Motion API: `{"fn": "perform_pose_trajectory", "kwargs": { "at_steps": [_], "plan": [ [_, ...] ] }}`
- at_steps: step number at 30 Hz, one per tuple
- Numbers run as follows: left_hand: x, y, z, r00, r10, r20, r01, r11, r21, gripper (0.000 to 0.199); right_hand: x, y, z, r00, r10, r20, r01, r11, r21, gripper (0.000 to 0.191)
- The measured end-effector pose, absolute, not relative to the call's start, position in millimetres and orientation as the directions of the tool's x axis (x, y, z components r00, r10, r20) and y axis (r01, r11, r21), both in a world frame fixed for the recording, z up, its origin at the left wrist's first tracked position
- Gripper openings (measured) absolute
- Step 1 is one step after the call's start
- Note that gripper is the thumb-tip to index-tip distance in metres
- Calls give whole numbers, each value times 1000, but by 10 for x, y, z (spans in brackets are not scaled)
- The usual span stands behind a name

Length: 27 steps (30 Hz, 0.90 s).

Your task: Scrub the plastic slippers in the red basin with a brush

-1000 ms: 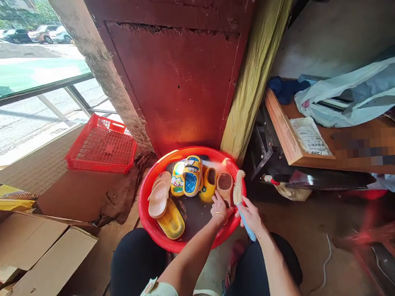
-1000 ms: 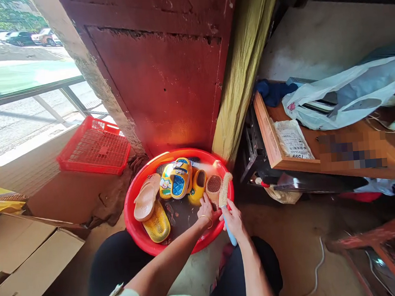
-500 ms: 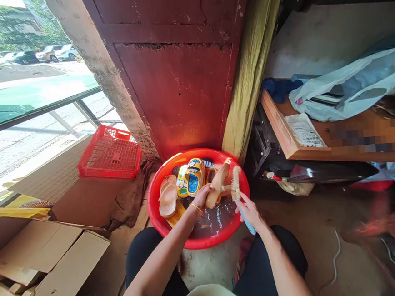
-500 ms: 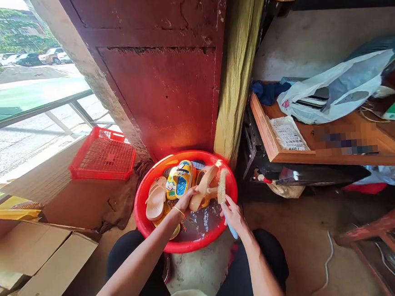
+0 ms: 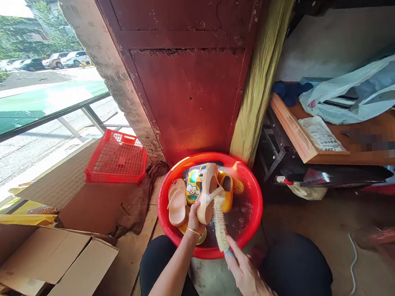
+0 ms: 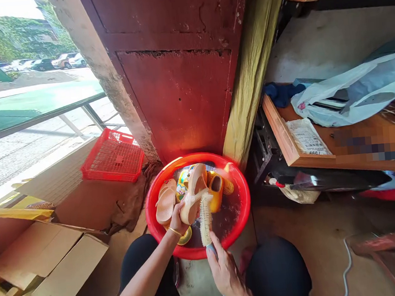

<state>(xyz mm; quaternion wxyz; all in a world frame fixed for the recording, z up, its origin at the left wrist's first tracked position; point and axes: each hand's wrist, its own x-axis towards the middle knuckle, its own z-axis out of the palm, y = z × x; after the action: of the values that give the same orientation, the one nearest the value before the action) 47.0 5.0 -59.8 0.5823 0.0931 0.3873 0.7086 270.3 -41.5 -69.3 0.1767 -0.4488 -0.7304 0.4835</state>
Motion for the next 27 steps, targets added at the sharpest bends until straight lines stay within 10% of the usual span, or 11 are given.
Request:
{"fn": "perform_pose_trajectory", "kwargs": {
  "at_steps": [14,27],
  "plan": [
    [675,116,-907,-284,861,-421,-814,16,580,58,1728,878,-256,-547,803,-235,504,91,-859,47],
    [608,134,-873,-230,880,-416,-884,-11,467,59,2254,107,-422,-612,783,-111,537,308,-786,50]
  ]
}}
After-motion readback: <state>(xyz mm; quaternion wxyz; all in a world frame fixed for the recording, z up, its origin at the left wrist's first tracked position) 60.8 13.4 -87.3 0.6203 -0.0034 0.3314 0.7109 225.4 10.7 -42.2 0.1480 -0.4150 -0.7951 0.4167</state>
